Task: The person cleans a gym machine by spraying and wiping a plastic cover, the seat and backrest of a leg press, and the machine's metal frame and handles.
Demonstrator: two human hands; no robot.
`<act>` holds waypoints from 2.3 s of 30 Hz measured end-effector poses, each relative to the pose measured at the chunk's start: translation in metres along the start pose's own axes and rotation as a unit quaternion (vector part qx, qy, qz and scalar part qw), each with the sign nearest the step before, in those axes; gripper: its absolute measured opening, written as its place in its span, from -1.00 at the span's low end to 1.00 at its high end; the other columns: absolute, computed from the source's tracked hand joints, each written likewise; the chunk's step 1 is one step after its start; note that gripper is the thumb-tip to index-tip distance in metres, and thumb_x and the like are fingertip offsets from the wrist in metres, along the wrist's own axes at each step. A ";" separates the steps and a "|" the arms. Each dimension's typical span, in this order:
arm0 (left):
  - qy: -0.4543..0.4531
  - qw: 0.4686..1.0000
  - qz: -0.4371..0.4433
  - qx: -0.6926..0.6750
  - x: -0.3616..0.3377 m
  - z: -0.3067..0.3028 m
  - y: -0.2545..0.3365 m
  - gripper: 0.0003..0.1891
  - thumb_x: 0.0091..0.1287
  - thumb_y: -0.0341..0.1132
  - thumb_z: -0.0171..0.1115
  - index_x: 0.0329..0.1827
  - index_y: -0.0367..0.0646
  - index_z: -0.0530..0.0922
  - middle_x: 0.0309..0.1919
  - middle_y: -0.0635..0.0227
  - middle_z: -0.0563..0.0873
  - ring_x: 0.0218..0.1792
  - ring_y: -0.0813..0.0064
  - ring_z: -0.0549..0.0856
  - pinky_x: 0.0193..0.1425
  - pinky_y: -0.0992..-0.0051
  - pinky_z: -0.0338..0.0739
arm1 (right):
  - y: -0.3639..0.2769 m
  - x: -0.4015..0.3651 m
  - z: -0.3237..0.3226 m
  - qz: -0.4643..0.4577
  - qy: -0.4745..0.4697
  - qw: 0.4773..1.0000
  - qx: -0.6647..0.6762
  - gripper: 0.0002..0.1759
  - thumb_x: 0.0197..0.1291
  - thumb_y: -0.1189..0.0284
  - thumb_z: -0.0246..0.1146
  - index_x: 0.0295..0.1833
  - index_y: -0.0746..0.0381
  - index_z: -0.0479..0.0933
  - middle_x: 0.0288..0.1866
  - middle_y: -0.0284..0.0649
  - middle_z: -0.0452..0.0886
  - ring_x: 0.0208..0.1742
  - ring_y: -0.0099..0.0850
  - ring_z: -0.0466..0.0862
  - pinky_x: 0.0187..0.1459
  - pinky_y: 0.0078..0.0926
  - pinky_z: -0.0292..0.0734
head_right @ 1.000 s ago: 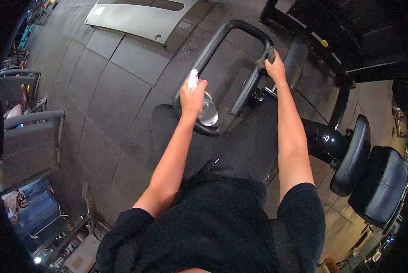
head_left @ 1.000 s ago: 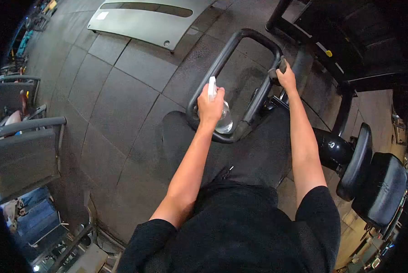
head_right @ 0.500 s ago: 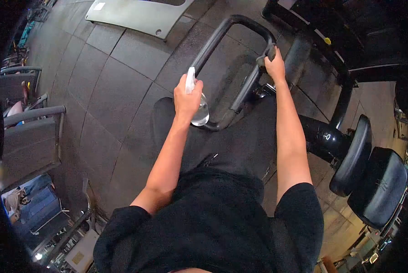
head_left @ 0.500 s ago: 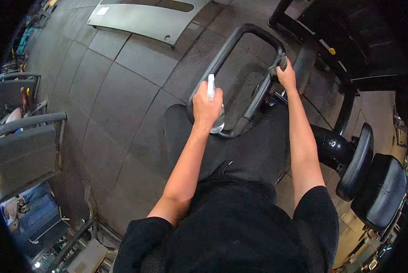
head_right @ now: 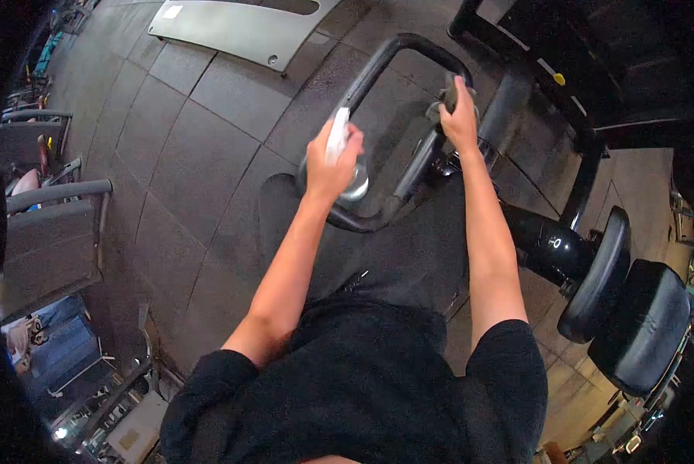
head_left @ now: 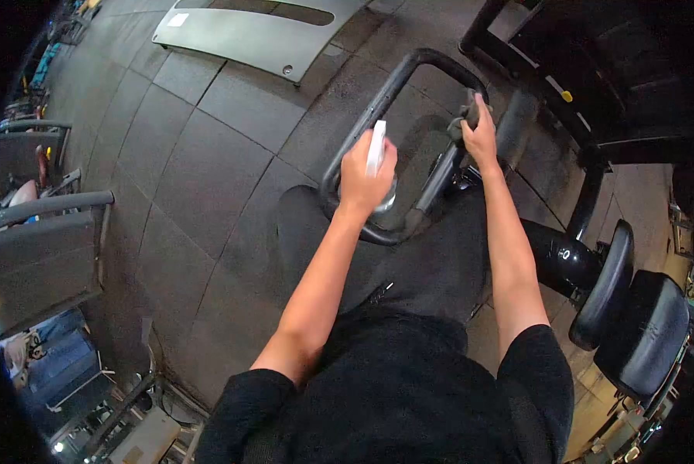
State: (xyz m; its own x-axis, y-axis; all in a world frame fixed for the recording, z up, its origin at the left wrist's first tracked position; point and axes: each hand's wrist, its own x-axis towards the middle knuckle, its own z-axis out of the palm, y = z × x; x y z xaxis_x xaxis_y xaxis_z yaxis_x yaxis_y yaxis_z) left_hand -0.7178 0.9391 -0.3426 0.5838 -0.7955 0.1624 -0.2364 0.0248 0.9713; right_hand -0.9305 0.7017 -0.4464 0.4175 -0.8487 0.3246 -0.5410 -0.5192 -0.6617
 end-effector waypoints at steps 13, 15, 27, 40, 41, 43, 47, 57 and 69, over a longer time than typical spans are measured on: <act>0.096 0.979 -0.176 0.023 -0.141 -0.176 0.057 -0.84 0.54 -0.48 0.19 0.06 -0.38 0.60 -0.06 0.19 0.75 -0.15 0.39 0.82 -0.03 0.46 0.67 | -0.197 0.012 0.191 0.267 0.083 0.960 0.031 0.25 0.40 -0.14 0.27 0.62 0.74 -0.13 0.63 0.68 -0.08 0.67 0.43 0.11 0.68 0.06 0.05; 0.119 0.978 -0.166 0.036 -0.145 -0.195 0.049 -0.81 0.52 -0.49 0.18 0.10 -0.41 0.57 -0.03 0.12 0.75 -0.16 0.36 0.82 -0.07 0.42 0.69 | -0.221 -0.046 0.201 0.266 0.056 0.962 0.040 0.19 0.45 -0.05 0.24 0.55 0.87 -0.13 0.58 0.68 0.09 0.64 0.36 0.20 0.67 0.04 0.08; 0.117 0.983 -0.120 0.075 -0.119 -0.208 0.036 -0.78 0.49 -0.48 0.21 0.11 -0.39 0.59 -0.01 0.13 0.73 -0.16 0.33 0.82 -0.04 0.37 0.68 | -0.233 -0.037 0.202 0.444 0.041 0.893 0.059 -0.20 0.14 0.25 0.47 0.27 0.57 0.27 0.20 0.32 0.51 0.26 0.25 0.59 0.31 0.10 0.51; 0.084 0.993 -0.071 0.052 -0.158 -0.201 0.055 -0.77 0.43 -0.56 0.18 0.10 -0.41 0.60 0.02 0.00 0.71 -0.13 0.29 0.82 0.06 0.33 0.65 | -0.103 0.146 0.172 0.446 0.053 0.893 -0.015 -0.07 0.00 0.31 0.54 0.37 0.59 0.29 0.26 0.33 0.64 0.28 0.15 0.71 0.32 -0.06 0.65; 0.089 0.993 -0.063 0.047 -0.159 -0.202 0.053 -0.77 0.43 -0.57 0.16 0.10 -0.41 0.61 0.02 0.01 0.71 -0.13 0.29 0.82 0.06 0.33 0.65 | -0.124 0.134 0.163 0.408 0.067 0.911 0.004 -0.09 -0.01 0.32 0.54 0.36 0.57 0.29 0.30 0.35 0.61 0.30 0.18 0.69 0.33 -0.04 0.65; 0.093 0.993 -0.068 0.037 -0.162 -0.198 0.055 -0.77 0.43 -0.58 0.15 0.10 -0.41 0.61 0.02 0.02 0.71 -0.12 0.29 0.82 0.06 0.33 0.65 | -0.157 0.083 0.177 0.408 0.094 0.908 -0.016 -0.28 0.00 0.29 0.51 0.17 0.50 0.40 0.24 0.32 0.59 0.26 0.22 0.67 0.33 0.03 0.60; 0.098 0.992 -0.071 0.025 -0.133 -0.188 0.052 -0.81 0.43 -0.59 0.17 0.04 -0.39 0.65 -0.03 0.02 0.76 -0.17 0.36 0.83 -0.02 0.39 0.68 | -0.241 -0.087 0.216 0.357 0.092 0.928 0.053 -0.21 0.07 0.20 0.50 0.25 0.45 0.33 0.14 0.27 0.57 0.22 0.24 0.64 0.28 0.09 0.55; 0.054 0.997 0.001 0.059 -0.090 -0.189 0.038 -0.80 0.45 -0.57 0.18 0.06 -0.42 0.63 0.01 -0.04 0.74 -0.15 0.31 0.82 -0.01 0.38 0.69 | -0.211 -0.014 0.200 0.415 0.068 0.907 0.029 -0.35 0.04 0.28 0.47 0.13 0.43 0.38 0.10 0.24 0.61 0.16 0.25 0.67 0.25 0.09 0.57; 0.091 0.994 -0.051 0.017 -0.155 -0.197 0.048 -0.82 0.45 -0.59 0.18 0.05 -0.43 0.62 0.00 -0.05 0.74 -0.17 0.30 0.84 0.01 0.35 0.69 | -0.115 0.152 0.164 0.503 0.043 0.863 0.008 -0.05 0.03 0.25 0.54 0.40 0.56 0.25 0.32 0.30 0.60 0.32 0.12 0.69 0.37 -0.08 0.62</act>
State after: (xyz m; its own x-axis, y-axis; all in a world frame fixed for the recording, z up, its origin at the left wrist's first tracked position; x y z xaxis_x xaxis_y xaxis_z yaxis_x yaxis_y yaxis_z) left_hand -0.6669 1.1829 -0.2866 0.7363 -0.6698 0.0958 -0.1934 -0.0727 0.9784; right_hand -0.6852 0.6491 -0.4318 -0.3147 -0.8736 -0.3713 -0.5872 0.4865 -0.6469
